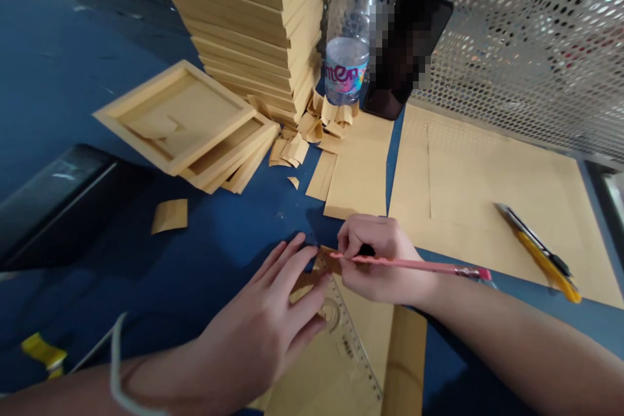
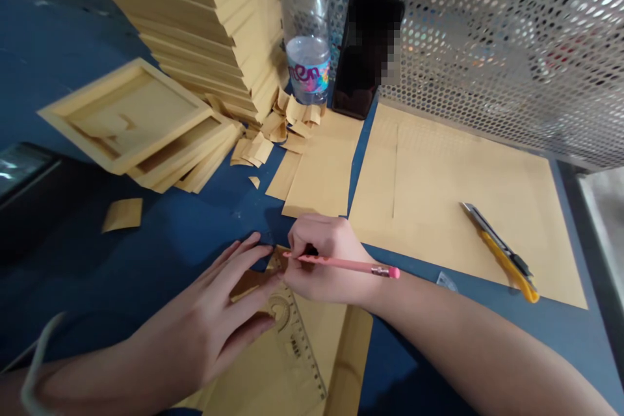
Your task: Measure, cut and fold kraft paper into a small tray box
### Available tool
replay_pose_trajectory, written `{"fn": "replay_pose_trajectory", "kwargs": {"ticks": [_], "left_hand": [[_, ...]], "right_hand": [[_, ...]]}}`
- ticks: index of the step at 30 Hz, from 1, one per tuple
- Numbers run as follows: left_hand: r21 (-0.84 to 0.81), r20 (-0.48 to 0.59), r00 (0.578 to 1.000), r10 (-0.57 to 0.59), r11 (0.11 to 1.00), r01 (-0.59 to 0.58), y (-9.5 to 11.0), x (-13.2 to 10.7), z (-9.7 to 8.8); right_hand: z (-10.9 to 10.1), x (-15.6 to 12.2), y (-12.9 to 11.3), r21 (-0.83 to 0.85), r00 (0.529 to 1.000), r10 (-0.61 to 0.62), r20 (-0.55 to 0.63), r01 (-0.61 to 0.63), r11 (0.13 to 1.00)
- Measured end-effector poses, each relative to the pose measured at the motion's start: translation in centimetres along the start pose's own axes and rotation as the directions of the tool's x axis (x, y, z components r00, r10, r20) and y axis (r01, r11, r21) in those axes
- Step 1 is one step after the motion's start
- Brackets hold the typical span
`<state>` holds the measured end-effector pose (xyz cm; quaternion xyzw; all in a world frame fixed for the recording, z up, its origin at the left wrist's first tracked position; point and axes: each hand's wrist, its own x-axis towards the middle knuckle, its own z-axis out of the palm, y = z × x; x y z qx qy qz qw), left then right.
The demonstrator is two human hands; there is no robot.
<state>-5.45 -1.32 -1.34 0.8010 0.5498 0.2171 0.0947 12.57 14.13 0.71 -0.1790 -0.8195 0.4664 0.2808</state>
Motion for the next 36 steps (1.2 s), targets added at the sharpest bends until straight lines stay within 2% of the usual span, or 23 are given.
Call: {"fn": "replay_pose_trajectory", "kwargs": {"ticks": [11,20,29,36], "left_hand": [[0.021,0.005,1.000,-0.008,1.000,0.008,0.1,0.0,0.0],[0.014,0.040,0.999,0.003,1.000,-0.003,0.0,0.1,-0.2],[0.020,0.037,0.999,0.014,1.000,-0.015,0.0,0.0,-0.4],[0.074,0.010,0.998,0.063,0.995,-0.064,-0.4,0.7,-1.6]], "right_hand": [[0.0,0.0,0.1,-0.023,1.000,0.005,0.001,-0.005,1.000],[0.4,0.1,0.5,-0.074,0.997,0.045,-0.061,-0.050,0.996],[0.3,0.2,0.4,-0.016,0.995,0.068,-0.072,-0.069,0.997],[-0.2,0.1,0.2,0.055,0.995,0.071,-0.073,-0.067,0.996]]}}
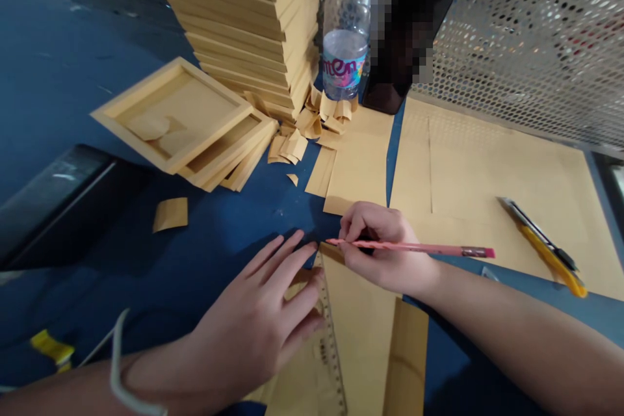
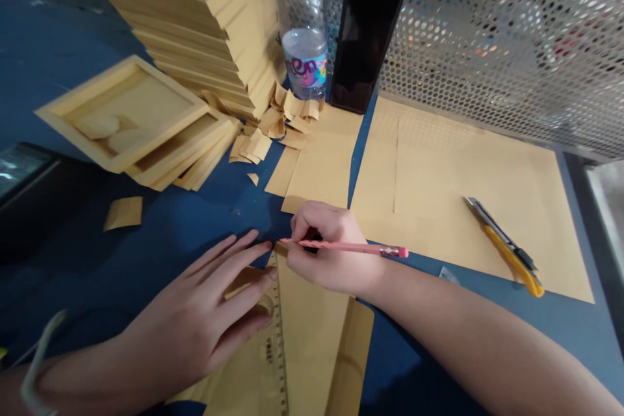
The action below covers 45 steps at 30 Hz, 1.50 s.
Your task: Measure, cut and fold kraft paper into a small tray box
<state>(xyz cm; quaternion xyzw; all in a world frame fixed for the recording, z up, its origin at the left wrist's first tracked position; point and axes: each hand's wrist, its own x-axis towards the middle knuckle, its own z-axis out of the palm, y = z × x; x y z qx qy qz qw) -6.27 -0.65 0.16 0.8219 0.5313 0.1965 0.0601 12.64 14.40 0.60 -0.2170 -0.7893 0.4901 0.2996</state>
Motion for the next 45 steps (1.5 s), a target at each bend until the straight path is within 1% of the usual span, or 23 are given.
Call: {"fn": "replay_pose_trajectory", "kwargs": {"ticks": [5,11,16,20,23,26,36,40,45], "left_hand": [[0.026,-0.015,0.998,0.054,0.998,-0.054,-0.6,0.6,-0.4],[-0.078,0.067,0.997,0.024,0.997,-0.019,-1.4,0.6,-0.6],[-0.051,0.081,0.996,0.032,0.998,-0.028,-1.9,0.5,-0.5],[-0.040,0.083,0.995,0.055,0.998,-0.052,-2.1,0.5,-0.5],[-0.034,0.085,0.995,0.059,0.998,-0.056,-2.3,0.5,-0.5],[-0.032,0.089,0.994,0.057,0.998,-0.054,-2.3,0.5,-0.5],[-0.043,0.079,0.993,0.082,0.996,-0.079,-2.4,0.6,-0.3],[-0.044,0.075,0.994,0.080,0.996,-0.077,-2.4,0.6,-0.4],[-0.048,0.071,0.995,0.075,0.996,-0.072,-2.3,0.7,-0.5]], "right_hand": [[-0.2,-0.1,-0.2,0.014,1.000,-0.002,0.011,0.002,1.000],[-0.2,-0.2,-0.3,-0.012,0.998,-0.015,0.053,0.015,1.000],[-0.3,-0.3,-0.6,-0.047,0.996,0.011,0.087,-0.007,0.999],[-0.6,-0.2,-0.7,0.012,0.994,0.054,0.095,-0.056,0.998],[-0.7,0.0,-0.6,0.030,0.997,0.039,0.068,-0.041,0.999],[-0.6,0.1,-0.5,0.000,0.998,0.012,0.065,-0.012,1.000],[-0.5,0.0,-0.6,-0.108,0.993,0.023,0.114,-0.010,0.994],[-0.1,-0.1,-0.5,-0.151,0.995,0.021,0.100,-0.006,0.989],[0.0,0.0,-0.4,-0.161,0.998,0.002,0.070,0.009,0.987]]}}
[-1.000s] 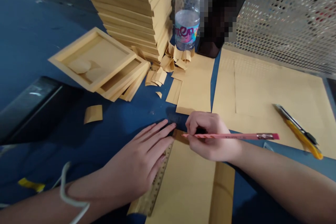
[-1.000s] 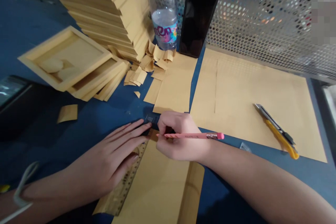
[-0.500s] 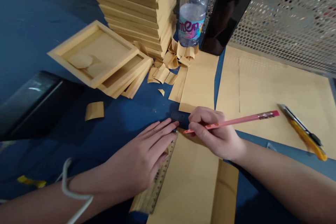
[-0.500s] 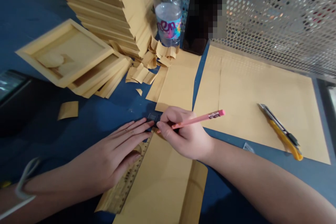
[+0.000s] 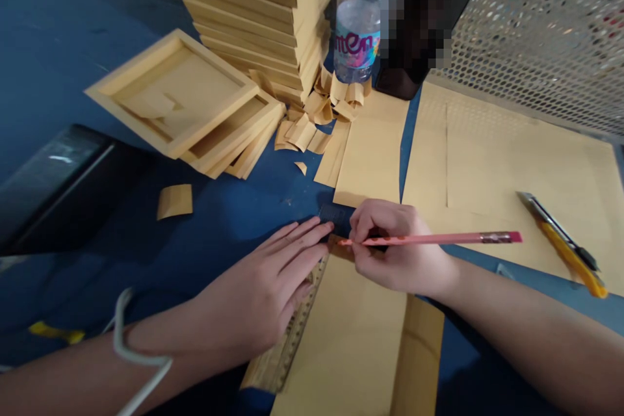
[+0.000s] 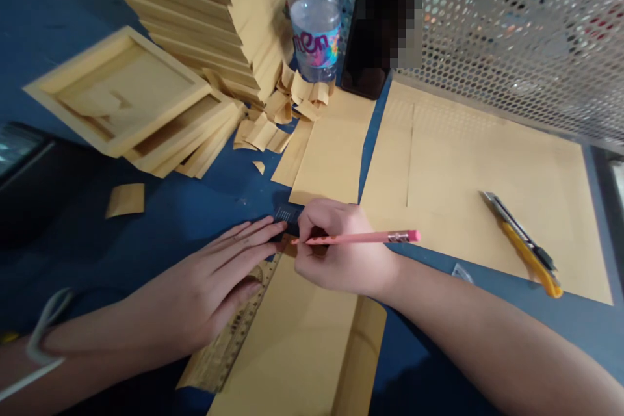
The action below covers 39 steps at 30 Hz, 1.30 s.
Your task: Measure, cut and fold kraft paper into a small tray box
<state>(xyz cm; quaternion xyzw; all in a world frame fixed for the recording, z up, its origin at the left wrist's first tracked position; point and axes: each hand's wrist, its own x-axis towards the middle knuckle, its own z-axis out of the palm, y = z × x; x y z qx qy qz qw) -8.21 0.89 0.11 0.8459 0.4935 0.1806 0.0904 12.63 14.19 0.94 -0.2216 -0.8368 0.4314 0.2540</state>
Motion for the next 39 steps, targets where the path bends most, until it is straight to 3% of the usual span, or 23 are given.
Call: {"fn": "replay_pose_trajectory", "kwargs": {"ticks": [39], "left_hand": [[0.008,-0.001,1.000,0.013,1.000,-0.013,-0.12,-0.27,0.33]], "right_hand": [[0.12,0.17,-0.06,-0.037,0.999,0.017,0.043,-0.015,0.999]]}}
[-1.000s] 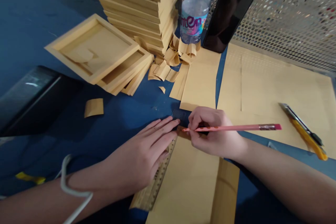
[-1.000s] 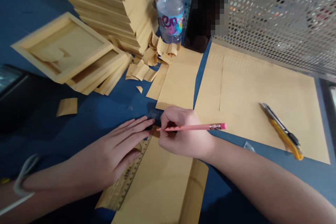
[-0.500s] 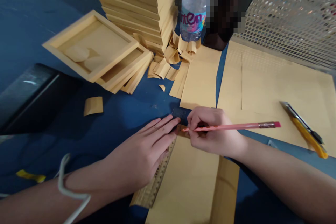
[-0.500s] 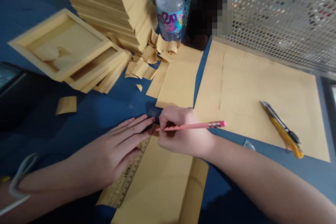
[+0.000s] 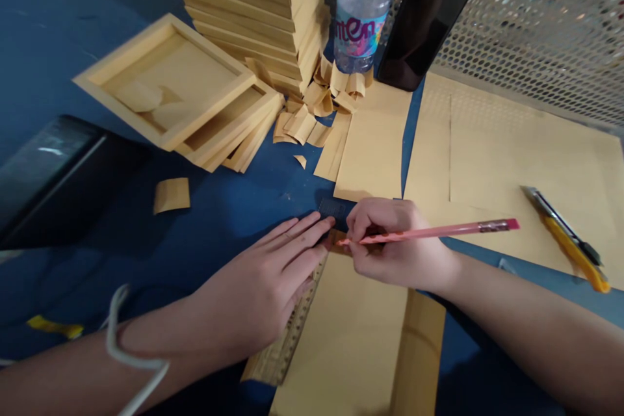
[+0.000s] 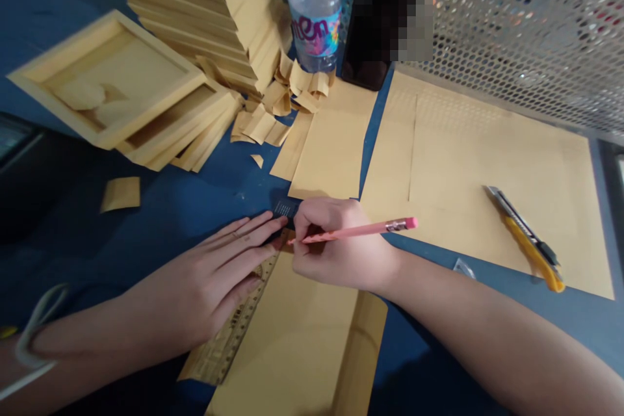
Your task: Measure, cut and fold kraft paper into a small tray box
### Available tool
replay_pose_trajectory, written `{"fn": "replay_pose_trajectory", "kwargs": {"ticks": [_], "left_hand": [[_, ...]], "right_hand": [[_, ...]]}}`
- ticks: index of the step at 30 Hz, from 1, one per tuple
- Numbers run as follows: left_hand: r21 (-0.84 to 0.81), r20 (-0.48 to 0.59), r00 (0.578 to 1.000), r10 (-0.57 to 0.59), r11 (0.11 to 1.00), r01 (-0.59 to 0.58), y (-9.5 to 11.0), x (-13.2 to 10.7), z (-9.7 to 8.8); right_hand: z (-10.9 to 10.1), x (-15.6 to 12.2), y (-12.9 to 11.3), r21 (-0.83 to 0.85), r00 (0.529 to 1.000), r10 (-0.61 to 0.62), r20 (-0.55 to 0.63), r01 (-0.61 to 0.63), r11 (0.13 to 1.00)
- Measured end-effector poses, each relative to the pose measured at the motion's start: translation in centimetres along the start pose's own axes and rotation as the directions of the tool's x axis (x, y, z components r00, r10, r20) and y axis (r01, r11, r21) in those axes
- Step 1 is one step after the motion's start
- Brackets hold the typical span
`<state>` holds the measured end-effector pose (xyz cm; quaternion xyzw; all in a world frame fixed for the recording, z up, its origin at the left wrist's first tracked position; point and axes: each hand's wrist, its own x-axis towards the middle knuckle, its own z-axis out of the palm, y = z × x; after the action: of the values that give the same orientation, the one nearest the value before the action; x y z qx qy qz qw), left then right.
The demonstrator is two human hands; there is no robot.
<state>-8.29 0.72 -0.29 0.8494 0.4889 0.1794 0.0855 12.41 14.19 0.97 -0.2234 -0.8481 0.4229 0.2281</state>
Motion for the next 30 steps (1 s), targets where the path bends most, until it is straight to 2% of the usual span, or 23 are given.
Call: {"fn": "replay_pose_trajectory", "kwargs": {"ticks": [8,18,25,30], "left_hand": [[-0.019,0.010,1.000,-0.016,1.000,0.017,0.0,-0.2,0.0],[-0.015,0.019,1.000,-0.012,1.000,0.013,0.0,-0.3,0.1],[-0.001,0.058,0.998,-0.022,1.000,0.022,-0.7,-0.6,-0.1],[-0.033,0.082,0.997,0.005,0.999,-0.002,-1.6,-0.7,-0.5]], "right_hand": [[-0.1,-0.1,-0.2,0.021,0.996,0.081,-0.042,-0.081,0.997],[-0.1,-0.1,0.0,0.014,1.000,0.006,0.007,-0.006,1.000],[-0.4,-0.3,-0.1,0.186,0.996,0.088,-0.023,-0.082,0.979],[-0.5,-0.2,-0.1,0.251,0.992,0.123,-0.030,-0.112,0.962]]}}
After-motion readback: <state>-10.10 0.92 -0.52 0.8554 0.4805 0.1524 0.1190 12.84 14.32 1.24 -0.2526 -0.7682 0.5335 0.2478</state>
